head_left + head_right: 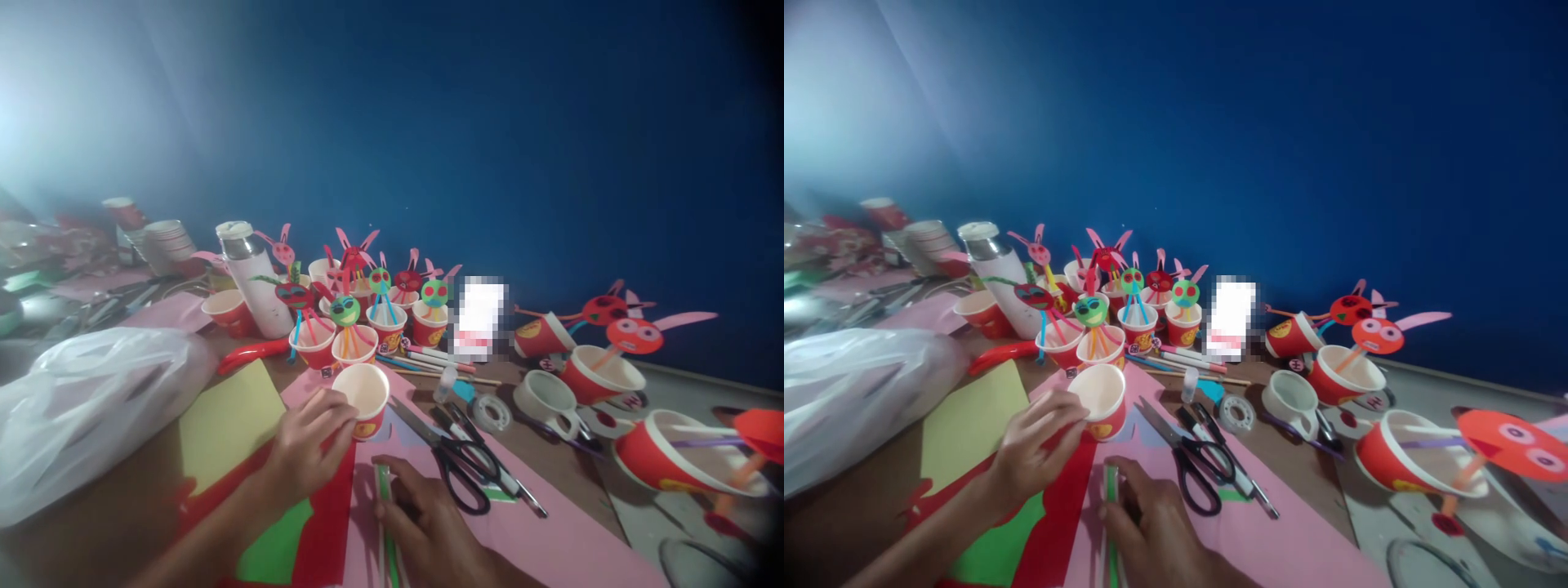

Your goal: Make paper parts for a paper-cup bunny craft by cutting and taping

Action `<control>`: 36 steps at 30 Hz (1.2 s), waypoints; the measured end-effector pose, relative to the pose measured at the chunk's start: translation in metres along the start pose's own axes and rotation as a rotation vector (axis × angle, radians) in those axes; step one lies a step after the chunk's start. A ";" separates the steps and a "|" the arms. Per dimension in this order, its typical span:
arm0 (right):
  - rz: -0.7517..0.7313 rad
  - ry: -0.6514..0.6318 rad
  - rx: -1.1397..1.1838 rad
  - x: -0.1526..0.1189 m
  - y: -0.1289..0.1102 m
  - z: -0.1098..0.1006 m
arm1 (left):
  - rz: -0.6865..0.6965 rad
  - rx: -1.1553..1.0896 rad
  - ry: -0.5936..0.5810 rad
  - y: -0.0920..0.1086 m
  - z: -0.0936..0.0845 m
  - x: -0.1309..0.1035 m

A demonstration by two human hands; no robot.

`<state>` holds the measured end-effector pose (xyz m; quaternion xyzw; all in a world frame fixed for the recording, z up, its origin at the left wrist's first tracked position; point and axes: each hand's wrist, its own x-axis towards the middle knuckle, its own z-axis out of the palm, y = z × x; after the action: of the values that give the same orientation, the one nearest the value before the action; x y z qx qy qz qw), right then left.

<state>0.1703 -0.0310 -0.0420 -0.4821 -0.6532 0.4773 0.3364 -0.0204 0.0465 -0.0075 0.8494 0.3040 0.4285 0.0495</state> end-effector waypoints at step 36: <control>0.015 0.024 0.045 0.006 0.000 0.003 | -0.212 0.047 0.146 -0.026 -0.003 -0.029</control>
<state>0.1660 -0.0266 -0.0427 -0.4849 -0.6347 0.4885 0.3513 -0.0481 0.0514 -0.0350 0.7799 0.4050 0.4743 0.0524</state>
